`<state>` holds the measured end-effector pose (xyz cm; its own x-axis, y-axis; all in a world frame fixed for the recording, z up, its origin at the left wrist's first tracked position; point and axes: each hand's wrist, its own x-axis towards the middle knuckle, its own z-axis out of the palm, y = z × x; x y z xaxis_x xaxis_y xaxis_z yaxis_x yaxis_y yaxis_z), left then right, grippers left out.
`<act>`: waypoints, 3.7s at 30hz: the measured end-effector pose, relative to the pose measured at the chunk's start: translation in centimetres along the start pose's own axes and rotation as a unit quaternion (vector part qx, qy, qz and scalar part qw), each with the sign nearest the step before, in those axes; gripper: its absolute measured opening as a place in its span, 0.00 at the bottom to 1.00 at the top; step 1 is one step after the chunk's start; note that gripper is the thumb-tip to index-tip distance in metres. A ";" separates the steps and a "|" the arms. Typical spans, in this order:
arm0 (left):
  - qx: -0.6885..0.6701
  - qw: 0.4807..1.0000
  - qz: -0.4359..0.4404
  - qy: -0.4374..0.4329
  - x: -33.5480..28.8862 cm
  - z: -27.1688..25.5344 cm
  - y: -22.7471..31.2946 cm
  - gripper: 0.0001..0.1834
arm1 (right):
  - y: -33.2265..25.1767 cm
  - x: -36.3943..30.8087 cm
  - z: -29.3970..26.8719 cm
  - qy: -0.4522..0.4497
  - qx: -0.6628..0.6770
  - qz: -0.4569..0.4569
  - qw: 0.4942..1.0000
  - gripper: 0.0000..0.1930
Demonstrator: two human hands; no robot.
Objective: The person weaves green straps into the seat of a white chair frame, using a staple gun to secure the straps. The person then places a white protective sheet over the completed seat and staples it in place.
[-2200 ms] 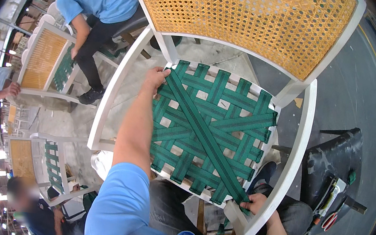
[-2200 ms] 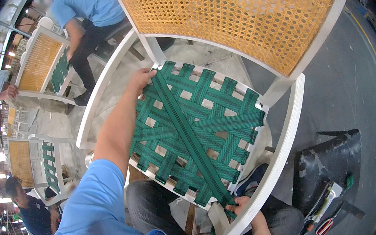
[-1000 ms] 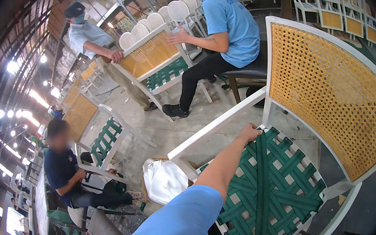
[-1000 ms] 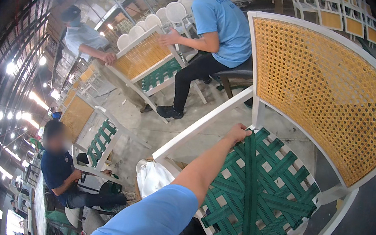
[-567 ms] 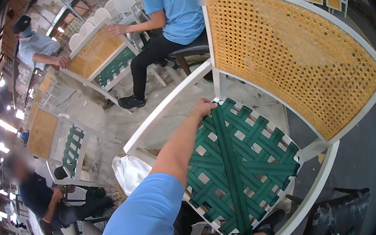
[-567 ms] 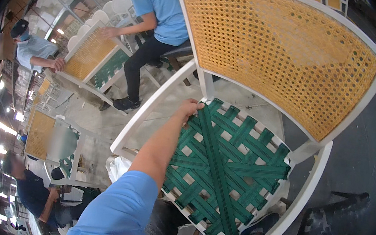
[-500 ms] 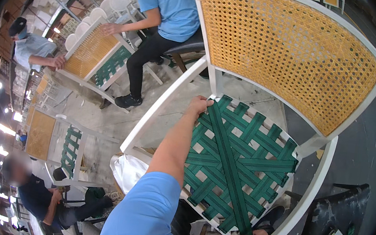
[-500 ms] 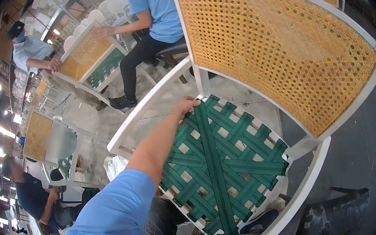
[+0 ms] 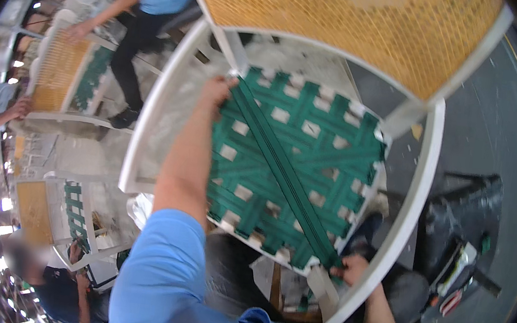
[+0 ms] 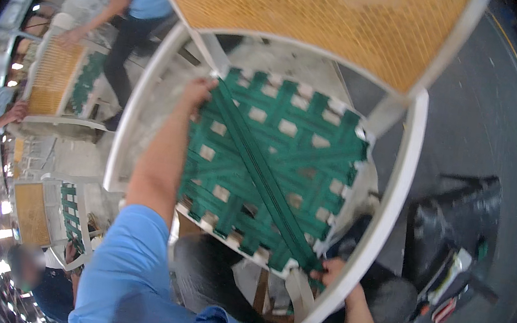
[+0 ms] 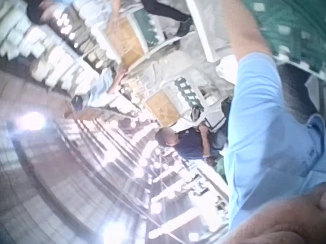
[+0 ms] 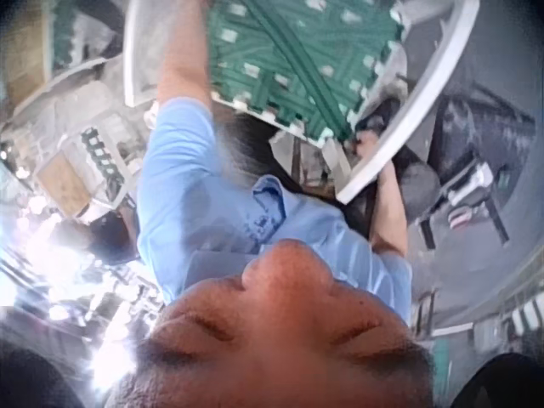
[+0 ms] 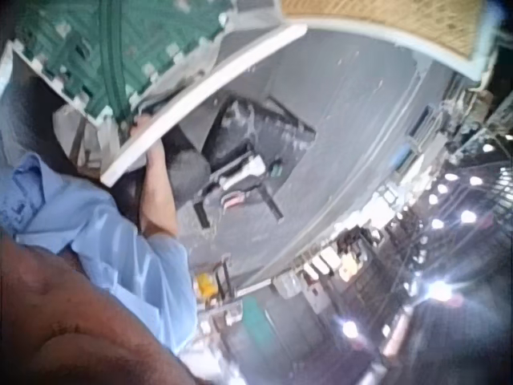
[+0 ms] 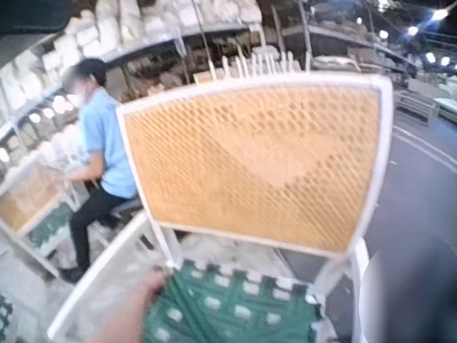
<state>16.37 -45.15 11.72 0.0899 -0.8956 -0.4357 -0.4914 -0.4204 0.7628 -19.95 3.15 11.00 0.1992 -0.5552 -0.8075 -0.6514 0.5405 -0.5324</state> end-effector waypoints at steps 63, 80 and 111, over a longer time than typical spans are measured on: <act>0.035 0.942 0.278 0.183 -12.1 -0.1 2.3 0.05 | 3.4 2.3 2.7 0.069 -0.039 -0.061 0.995 0.17; -0.215 0.933 0.201 -0.209 -35.0 1.6 3.1 0.03 | -16.5 -21.4 3.2 0.383 0.347 -0.393 0.760 0.10; 0.210 0.949 0.233 -0.023 -17.8 6.4 -2.3 0.15 | -26.4 12.4 1.9 -0.040 0.878 -0.122 0.461 0.05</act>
<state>10.33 -27.34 14.61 -0.2551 -0.9588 -0.1251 -0.7708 0.1235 0.6250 1.10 -16.86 14.55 0.1812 -0.7480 -0.6385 0.9808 0.1850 0.0616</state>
